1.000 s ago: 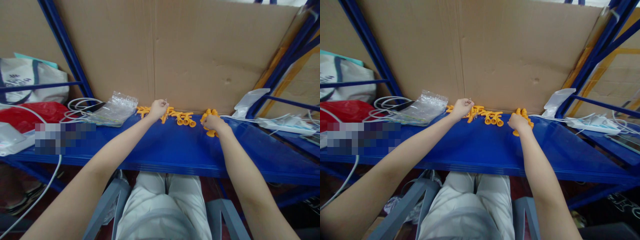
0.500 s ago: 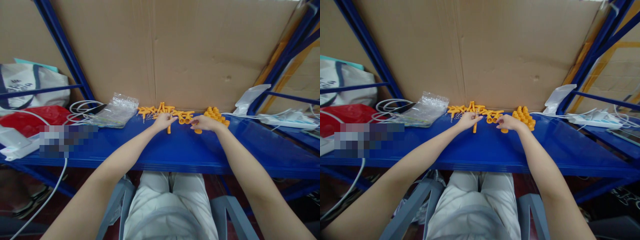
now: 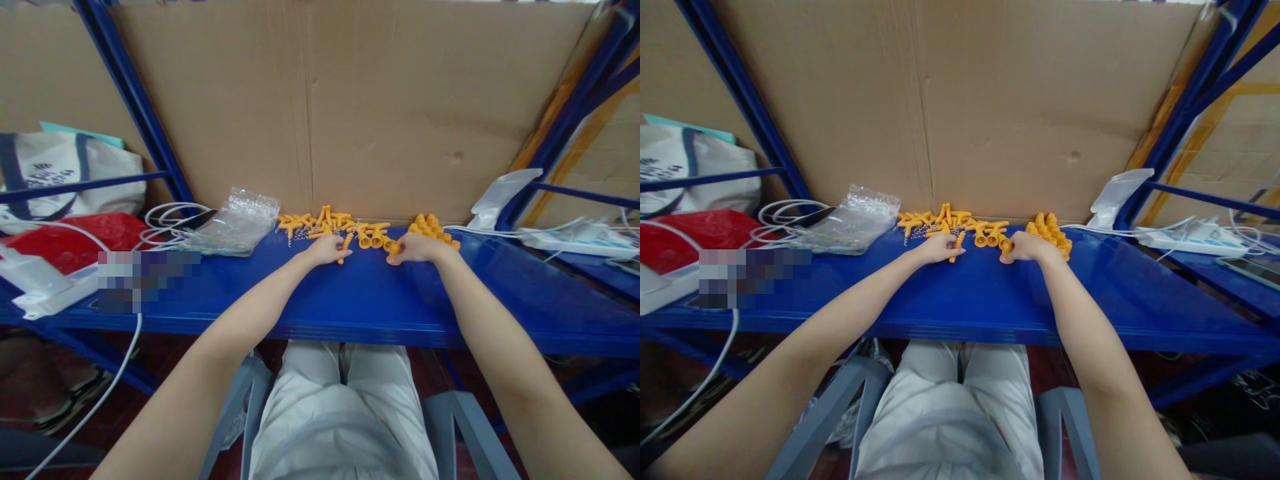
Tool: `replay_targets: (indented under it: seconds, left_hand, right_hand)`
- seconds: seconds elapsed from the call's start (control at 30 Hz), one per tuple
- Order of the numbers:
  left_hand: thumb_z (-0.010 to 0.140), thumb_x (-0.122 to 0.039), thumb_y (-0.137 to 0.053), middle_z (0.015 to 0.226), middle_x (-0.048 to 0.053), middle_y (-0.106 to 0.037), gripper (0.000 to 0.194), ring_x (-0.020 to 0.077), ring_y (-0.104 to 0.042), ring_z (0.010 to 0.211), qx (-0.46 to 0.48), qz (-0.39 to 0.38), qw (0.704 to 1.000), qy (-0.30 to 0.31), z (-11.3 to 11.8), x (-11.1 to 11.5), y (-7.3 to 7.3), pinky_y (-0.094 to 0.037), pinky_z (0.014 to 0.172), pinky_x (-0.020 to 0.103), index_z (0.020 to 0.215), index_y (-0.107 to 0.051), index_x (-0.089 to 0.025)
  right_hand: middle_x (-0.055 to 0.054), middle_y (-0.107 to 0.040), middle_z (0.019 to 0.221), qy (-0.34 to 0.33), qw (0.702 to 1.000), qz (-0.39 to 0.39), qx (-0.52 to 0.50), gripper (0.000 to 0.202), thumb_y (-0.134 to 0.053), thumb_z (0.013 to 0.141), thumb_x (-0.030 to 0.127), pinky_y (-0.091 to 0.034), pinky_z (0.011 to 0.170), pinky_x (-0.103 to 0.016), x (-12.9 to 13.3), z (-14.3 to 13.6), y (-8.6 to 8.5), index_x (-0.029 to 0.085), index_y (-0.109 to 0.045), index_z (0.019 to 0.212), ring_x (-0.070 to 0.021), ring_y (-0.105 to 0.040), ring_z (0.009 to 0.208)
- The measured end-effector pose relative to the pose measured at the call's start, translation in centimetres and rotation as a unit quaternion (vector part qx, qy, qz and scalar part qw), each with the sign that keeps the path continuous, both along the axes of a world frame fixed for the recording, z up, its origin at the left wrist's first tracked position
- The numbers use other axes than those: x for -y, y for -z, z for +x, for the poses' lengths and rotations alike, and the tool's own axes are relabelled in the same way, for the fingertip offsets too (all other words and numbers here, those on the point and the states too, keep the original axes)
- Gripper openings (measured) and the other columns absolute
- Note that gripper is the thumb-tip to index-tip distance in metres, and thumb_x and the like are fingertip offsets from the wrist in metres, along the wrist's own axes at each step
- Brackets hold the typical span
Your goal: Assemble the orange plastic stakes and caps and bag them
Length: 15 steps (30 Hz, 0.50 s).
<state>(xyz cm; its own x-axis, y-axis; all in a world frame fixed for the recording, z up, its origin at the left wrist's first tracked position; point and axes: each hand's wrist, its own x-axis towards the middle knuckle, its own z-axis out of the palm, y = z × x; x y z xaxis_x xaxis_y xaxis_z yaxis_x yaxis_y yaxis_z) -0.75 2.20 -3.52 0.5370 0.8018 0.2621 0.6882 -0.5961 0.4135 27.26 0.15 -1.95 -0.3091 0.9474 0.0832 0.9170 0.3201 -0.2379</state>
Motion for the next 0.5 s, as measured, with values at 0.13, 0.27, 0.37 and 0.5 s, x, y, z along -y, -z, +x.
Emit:
replay_targets:
  seconds: [0.13,0.27,0.37,0.5]
  left_hand:
    - [0.081,-0.040,-0.064,0.053,-0.004,-0.046,0.030,0.0135,-0.047,0.057,-0.011,0.000,1.000,0.000,0.1,0.1,-0.1,-0.033,0.058,0.026,0.063,-0.051,-0.020]
    - [0.081,-0.046,-0.063,0.055,-0.003,-0.048,0.033,0.0137,-0.047,0.057,-0.041,0.005,0.999,-0.008,0.1,0.3,-0.2,-0.032,0.057,0.026,0.064,-0.053,-0.020]
    - [0.081,-0.048,-0.063,0.058,-0.002,-0.055,0.031,0.0145,-0.050,0.058,-0.052,-0.007,0.999,0.003,0.1,0.4,-0.2,-0.033,0.057,0.025,0.074,-0.063,-0.018]
    - [0.079,-0.049,-0.065,0.061,-0.001,-0.063,0.033,0.0145,-0.054,0.058,-0.048,-0.027,0.998,0.018,0.0,0.4,0.0,-0.035,0.058,0.024,0.087,-0.070,-0.018]
  right_hand:
    - [-0.005,-0.069,0.070,0.048,0.998,0.047,-0.001,0.016,-0.077,0.072,0.032,-0.050,0.062,-0.034,1.5,-2.2,-1.1,0.022,-0.065,0.068,-0.0231,-0.066,0.066]
    - [-0.003,-0.073,0.086,0.036,0.992,0.118,-0.028,0.018,-0.070,0.070,0.019,-0.052,0.070,-0.034,2.1,-2.9,-1.5,0.022,-0.066,0.087,-0.0226,-0.068,0.077]
    - [-0.005,-0.075,0.098,0.022,0.990,0.133,-0.043,0.027,-0.068,0.070,0.017,-0.053,0.079,-0.037,1.9,-2.7,-1.2,0.023,-0.066,0.096,-0.0246,-0.069,0.088]
    - [-0.005,-0.075,0.102,0.014,0.991,0.123,-0.050,0.031,-0.068,0.069,0.015,-0.052,0.085,-0.040,1.4,-2.4,-0.8,0.024,-0.067,0.099,-0.0263,-0.069,0.092]
